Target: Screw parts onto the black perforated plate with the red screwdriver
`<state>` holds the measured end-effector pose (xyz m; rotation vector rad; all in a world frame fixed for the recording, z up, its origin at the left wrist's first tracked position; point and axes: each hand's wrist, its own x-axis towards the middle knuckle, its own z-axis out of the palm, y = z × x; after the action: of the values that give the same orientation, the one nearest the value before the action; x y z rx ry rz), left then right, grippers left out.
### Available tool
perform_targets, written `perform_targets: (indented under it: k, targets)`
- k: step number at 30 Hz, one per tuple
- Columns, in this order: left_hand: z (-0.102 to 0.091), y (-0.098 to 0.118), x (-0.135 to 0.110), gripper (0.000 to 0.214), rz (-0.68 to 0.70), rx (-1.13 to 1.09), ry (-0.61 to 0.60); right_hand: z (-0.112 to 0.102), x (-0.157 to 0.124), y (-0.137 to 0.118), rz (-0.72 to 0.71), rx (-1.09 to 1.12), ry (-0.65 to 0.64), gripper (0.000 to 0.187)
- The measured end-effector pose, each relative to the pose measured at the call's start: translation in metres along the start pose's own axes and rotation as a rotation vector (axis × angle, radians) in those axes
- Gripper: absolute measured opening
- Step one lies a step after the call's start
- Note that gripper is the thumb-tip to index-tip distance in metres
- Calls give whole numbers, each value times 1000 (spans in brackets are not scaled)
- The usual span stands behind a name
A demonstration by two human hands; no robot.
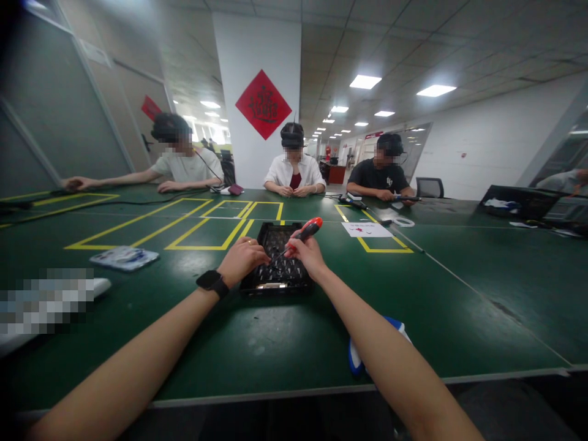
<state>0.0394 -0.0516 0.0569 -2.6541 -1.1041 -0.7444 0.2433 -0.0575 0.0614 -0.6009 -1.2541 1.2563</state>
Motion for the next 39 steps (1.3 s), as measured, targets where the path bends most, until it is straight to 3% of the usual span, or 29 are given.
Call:
perform_targets:
  k: [10, 22, 26, 39]
  targets:
    - [13, -9, -3, 14, -202, -107, 81, -16, 8, 9, -20, 152, 233, 15]
    - [18, -8, -3, 24, -246, -344, 90, -16, 9, 11, 15, 163, 209, 20]
    - [19, -10, -3, 13, -221, -308, 103, -16, 8, 10, 14, 169, 204, 20]
    - [20, -9, -3, 14, -242, -302, 96, -16, 9, 10, 16, 156, 203, 20]
